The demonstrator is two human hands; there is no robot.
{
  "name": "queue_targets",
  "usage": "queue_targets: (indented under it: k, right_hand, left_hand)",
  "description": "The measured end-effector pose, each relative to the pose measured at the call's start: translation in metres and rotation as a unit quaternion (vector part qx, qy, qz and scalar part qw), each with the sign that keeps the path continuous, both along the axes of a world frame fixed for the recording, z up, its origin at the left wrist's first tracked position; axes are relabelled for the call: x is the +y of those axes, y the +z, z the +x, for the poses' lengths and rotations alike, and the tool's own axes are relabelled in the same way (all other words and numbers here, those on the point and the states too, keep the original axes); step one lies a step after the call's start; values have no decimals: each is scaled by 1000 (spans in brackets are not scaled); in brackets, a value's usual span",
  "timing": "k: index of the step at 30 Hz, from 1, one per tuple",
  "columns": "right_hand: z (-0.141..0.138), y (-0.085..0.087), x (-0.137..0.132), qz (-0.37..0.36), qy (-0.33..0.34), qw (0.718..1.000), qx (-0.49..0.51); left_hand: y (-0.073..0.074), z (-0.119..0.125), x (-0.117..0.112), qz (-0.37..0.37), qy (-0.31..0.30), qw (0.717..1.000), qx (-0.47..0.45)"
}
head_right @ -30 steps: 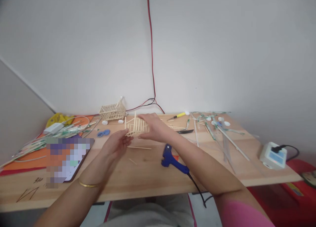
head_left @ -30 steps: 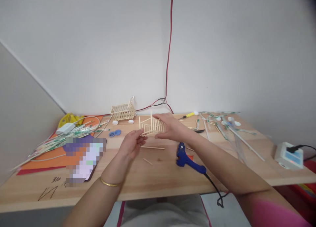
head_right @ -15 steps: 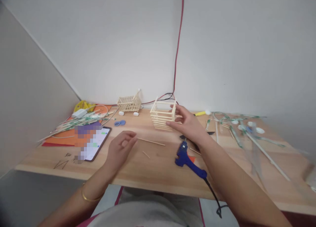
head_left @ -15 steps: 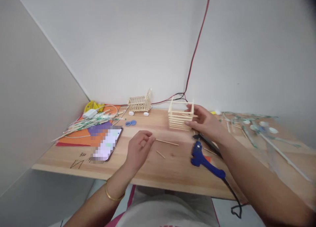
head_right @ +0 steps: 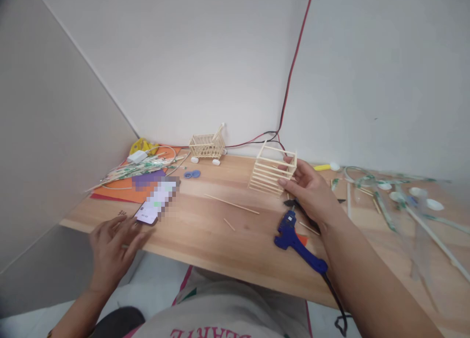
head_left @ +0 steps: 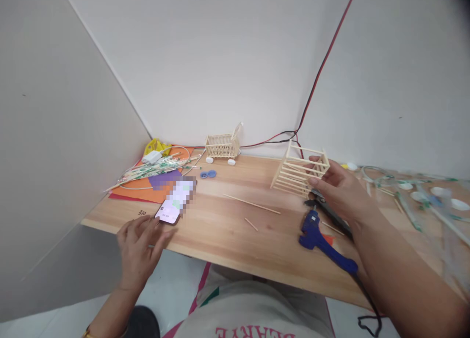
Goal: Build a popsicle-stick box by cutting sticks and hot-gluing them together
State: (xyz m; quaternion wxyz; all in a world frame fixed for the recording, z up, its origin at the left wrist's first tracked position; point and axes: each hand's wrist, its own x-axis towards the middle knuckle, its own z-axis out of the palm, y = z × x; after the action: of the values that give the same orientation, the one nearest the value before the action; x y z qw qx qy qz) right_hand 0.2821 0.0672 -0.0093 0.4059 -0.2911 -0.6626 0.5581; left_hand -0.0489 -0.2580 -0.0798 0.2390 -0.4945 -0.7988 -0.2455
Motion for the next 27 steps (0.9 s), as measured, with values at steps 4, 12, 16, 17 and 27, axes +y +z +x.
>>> queue_targets:
  k: [4,12,16,17,27]
  right_hand:
    - [1,4,-3,-10,4,1000,5]
    - [6,4,0,-15,-4,1000,15]
    - [3,3,1,-11,-1,1000,18]
    - [2,3,1,-13,3,1000,20]
    - [-13,4,-2,-59,69,995,49]
  left_hand:
    - [-8,-2,4,-9,-11,1000,-6]
    - [-9,-8,5,-13,-14,999,46]
    - [5,-10,12,-4,-19,998,52]
    - [11,-9,17,5,-21,999,47]
    - [62,67,149,119,-197,947,-224]
